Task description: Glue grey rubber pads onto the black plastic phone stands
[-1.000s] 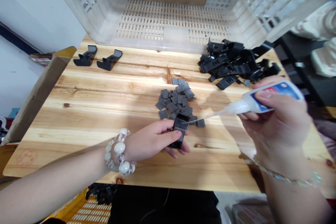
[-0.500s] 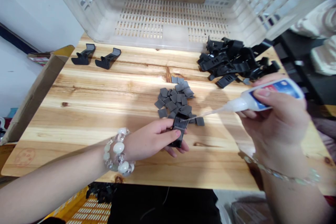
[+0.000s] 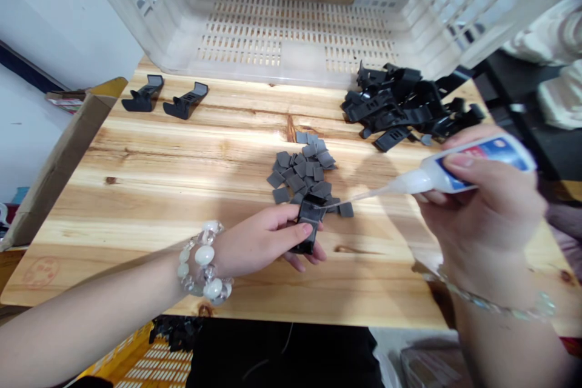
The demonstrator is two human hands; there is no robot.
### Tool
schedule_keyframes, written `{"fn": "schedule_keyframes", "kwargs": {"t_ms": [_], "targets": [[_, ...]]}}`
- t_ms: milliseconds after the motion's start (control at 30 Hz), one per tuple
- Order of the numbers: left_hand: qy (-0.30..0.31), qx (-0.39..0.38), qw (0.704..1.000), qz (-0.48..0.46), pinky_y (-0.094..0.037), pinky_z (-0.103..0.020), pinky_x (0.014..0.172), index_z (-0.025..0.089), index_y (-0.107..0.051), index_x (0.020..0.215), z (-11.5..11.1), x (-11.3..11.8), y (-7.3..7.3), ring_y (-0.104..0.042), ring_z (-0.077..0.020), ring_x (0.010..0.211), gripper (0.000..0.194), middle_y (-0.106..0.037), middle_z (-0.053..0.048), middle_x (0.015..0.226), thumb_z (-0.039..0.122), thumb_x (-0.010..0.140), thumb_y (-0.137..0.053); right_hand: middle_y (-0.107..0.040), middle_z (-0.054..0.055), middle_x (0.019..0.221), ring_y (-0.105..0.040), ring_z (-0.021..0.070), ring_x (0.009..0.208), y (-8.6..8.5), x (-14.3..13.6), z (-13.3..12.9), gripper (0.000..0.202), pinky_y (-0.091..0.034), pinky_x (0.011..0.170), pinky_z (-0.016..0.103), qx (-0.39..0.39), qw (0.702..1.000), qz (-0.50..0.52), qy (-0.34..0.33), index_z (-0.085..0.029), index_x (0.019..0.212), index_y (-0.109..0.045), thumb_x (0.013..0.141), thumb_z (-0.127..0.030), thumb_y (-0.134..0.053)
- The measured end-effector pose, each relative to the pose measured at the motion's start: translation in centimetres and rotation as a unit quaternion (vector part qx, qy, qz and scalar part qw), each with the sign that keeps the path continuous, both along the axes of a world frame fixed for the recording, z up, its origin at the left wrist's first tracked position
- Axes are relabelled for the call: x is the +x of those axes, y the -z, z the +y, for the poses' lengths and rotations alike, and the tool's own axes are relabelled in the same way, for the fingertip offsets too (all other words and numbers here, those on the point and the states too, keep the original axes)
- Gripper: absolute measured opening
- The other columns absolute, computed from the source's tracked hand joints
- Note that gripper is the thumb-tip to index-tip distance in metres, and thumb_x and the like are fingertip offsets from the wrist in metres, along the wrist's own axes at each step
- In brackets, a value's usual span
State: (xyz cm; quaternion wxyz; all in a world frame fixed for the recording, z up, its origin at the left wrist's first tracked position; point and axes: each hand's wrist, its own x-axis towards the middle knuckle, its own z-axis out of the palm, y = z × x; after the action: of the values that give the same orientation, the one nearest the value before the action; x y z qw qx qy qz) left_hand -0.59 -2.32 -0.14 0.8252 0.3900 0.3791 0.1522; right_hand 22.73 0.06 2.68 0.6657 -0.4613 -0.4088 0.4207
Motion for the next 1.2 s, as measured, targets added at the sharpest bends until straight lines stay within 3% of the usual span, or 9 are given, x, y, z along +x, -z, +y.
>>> {"fn": "schedule_keyframes", "kwargs": {"t_ms": [367,600,1200], "targets": [[0.004,-0.011,1.000,-0.014,-0.058,-0.032,0.067,0.013,-0.058,0.104,0.01,-0.01,0.06,-0.069,-0.0186,0.080,0.025,-0.067,-0.007,0.086,0.035,0.091,-0.056,-0.035,-0.007,0.040,-0.026,0.0049,0.029,-0.16,-0.05,0.05,0.009,-0.017,0.028,0.017,0.000,1.000,0.002,0.012,-0.018,0.062,-0.057,0.059,-0.014,-0.064],[-0.003,-0.022,1.000,-0.016,-0.059,-0.031,0.064,0.014,-0.058,0.101,0.08,-0.03,0.18,-0.069,-0.0182,0.077,0.026,-0.067,-0.007,0.085,0.038,0.090,-0.058,-0.041,-0.006,0.044,-0.033,0.0040,0.031,-0.22,-0.94,-0.03,0.014,-0.021,0.027,0.014,0.017,0.994,-0.035,0.103,-0.018,0.060,-0.056,0.052,-0.014,-0.067],[-0.004,-0.019,1.000,-0.010,-0.059,-0.030,0.064,0.013,-0.056,0.098,0.02,0.00,0.18,-0.069,-0.0173,0.075,0.021,-0.065,-0.006,0.084,0.034,0.092,-0.054,-0.050,-0.003,0.061,-0.039,0.0047,0.043,0.19,-0.31,-0.27,0.013,-0.024,0.033,0.019,0.099,0.984,-0.075,0.125,-0.018,0.063,-0.060,0.052,-0.012,-0.064]]}}
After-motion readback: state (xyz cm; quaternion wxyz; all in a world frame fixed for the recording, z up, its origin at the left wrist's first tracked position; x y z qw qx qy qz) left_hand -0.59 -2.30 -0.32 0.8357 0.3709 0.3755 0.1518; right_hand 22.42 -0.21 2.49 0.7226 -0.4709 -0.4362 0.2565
